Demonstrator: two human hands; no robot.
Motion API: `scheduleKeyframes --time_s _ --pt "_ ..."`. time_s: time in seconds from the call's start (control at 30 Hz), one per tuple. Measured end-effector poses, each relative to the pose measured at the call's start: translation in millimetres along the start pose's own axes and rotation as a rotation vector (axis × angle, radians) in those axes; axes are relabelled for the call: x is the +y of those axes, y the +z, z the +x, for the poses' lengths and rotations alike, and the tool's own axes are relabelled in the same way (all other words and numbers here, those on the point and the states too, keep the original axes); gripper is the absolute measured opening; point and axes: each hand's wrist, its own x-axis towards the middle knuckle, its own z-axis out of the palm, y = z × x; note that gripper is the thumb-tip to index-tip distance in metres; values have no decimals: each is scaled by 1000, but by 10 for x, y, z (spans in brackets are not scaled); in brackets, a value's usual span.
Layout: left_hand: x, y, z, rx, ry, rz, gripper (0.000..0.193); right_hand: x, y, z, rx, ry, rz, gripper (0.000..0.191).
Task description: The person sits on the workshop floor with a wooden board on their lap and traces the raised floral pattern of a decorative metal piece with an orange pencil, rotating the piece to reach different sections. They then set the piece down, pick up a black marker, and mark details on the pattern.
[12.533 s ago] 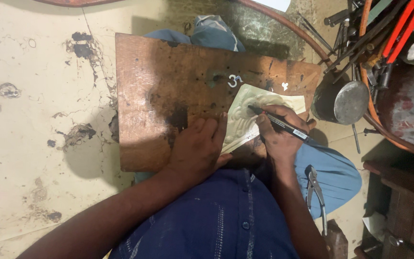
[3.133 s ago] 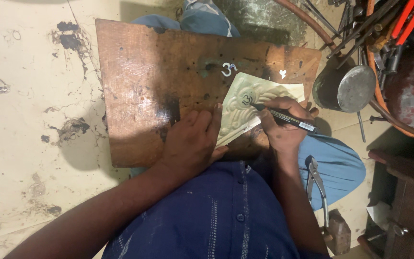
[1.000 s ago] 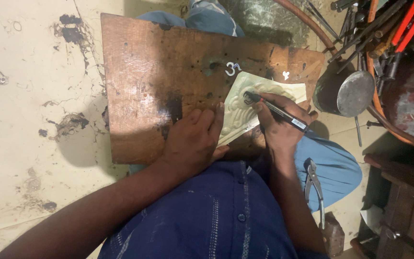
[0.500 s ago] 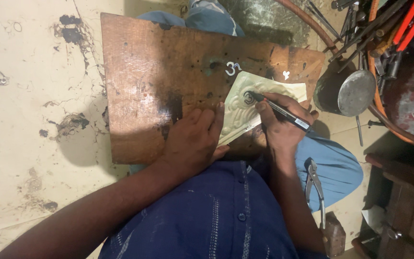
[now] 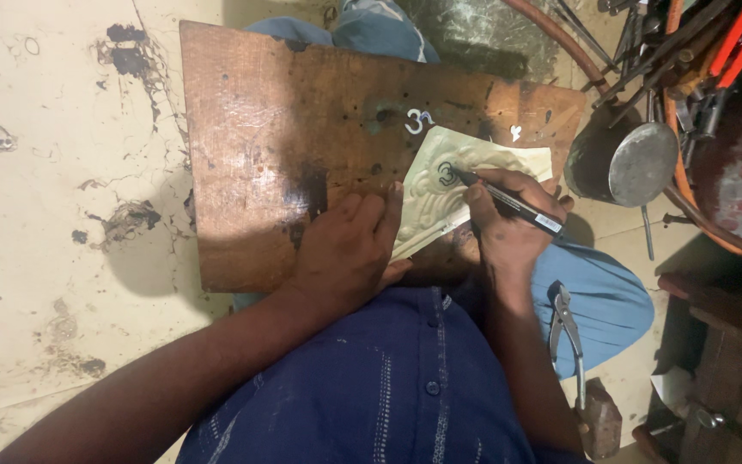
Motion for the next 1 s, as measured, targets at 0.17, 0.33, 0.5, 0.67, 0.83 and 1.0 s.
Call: scheduleKeyframes --time_s 0.17,0.33,0.5,0.67,0.83,1.0 --pt "-9 8 2 15 6 10 93 103 24 -7 105 243 428 15" --pt "-14 7 0 19 8 6 90 98 13 5 43 120 169 16" --pt "-4 12 9 13 4 10 90 3 -20 28 2 16 41 15" --pt "4 13 12 0 -13 4 91 -43 -27 46 -9 -119 -211 15" --pt "2 1 13 5 -7 0 91 -28 -9 46 3 -87 -121 16" --pt "-1 -3 7 -1 -1 -6 90 39 -12 24 16 -57 -22 16"
